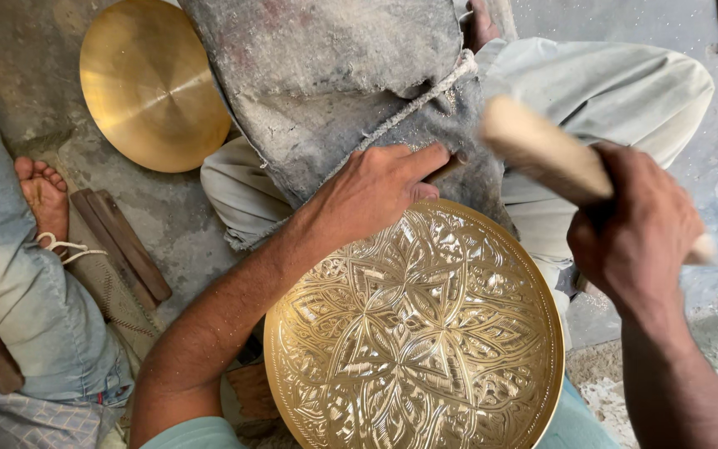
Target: The person sits on the floor holding a steel punch against the rim of a decorated brass tray and strikes the punch with a wooden mallet, working repeated blows along the tray edge to shape the embossed pattern. A second plain brass disc rests on the floor beside them.
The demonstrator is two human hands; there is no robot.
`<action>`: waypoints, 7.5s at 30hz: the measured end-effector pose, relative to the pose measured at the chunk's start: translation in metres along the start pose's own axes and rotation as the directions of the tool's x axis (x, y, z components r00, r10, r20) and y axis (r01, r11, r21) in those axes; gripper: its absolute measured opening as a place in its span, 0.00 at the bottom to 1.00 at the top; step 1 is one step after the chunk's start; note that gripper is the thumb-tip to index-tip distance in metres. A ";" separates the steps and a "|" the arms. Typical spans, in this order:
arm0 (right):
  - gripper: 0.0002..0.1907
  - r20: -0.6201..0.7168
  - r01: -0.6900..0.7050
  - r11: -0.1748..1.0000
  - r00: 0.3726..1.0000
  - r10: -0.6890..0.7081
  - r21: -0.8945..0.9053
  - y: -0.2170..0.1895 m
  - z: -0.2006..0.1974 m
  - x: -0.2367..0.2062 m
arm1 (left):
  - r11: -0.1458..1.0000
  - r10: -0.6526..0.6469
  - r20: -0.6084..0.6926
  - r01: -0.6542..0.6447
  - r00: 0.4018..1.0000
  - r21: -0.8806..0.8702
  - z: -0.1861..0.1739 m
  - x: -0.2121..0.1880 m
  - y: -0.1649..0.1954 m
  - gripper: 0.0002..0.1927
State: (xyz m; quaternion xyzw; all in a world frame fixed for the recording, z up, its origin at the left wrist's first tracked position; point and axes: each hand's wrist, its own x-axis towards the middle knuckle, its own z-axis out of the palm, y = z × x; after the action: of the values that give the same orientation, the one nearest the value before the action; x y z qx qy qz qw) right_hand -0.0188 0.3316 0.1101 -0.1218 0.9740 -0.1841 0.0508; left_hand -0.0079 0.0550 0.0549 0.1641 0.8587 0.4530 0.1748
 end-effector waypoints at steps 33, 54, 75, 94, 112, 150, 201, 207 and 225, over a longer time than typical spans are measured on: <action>0.27 -0.067 0.059 0.997 0.996 -0.055 0.056 0.001 0.005 0.003 | 0.999 -0.004 -0.080 0.007 0.997 0.038 -0.005 -0.008 -0.006 0.17; 0.16 0.072 -0.058 0.970 0.996 0.043 0.236 -0.004 0.001 0.017 | 0.996 -0.076 -0.056 0.078 0.996 0.041 -0.009 -0.008 -0.006 0.15; 0.25 0.112 -0.068 0.992 0.992 0.056 0.109 -0.004 0.010 0.022 | 0.996 -0.092 -0.035 0.092 0.995 -0.013 -0.015 -0.015 -0.010 0.13; 0.19 0.163 0.023 0.997 0.987 -0.010 -0.076 -0.004 0.002 0.032 | 0.995 -0.078 -0.126 0.084 0.989 0.047 -0.025 -0.016 0.004 0.15; 0.28 0.715 -0.679 0.386 0.696 0.068 0.625 0.024 0.027 -0.001 | 0.966 -0.230 -0.273 0.186 0.934 -0.178 -0.048 -0.081 0.034 0.12; 0.25 0.786 -0.546 0.774 0.609 0.105 0.319 0.067 -0.016 -0.043 | 0.970 0.238 -0.103 -0.242 0.966 -0.029 0.029 0.014 -0.005 0.22; 0.26 0.058 -0.148 0.932 0.989 0.137 0.332 0.039 -0.024 -0.003 | 0.990 0.141 -0.037 -0.141 0.989 -0.006 0.018 0.028 0.014 0.19; 0.27 -0.031 0.017 0.990 0.999 -0.013 0.142 0.042 -0.019 -0.005 | 0.995 0.093 0.011 -0.094 0.996 0.021 0.015 0.027 0.013 0.17; 0.25 0.071 -0.008 0.999 0.997 0.010 -0.040 0.037 -0.026 0.004 | 0.998 0.025 0.018 -0.026 1.000 0.065 0.012 0.024 0.013 0.17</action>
State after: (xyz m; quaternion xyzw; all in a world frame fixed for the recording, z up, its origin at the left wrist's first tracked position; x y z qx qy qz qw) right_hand -0.0344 0.3730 0.1199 -0.1249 0.9755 -0.1602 0.0839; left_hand -0.0220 0.0814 0.0562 0.1845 0.8694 0.4254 0.1710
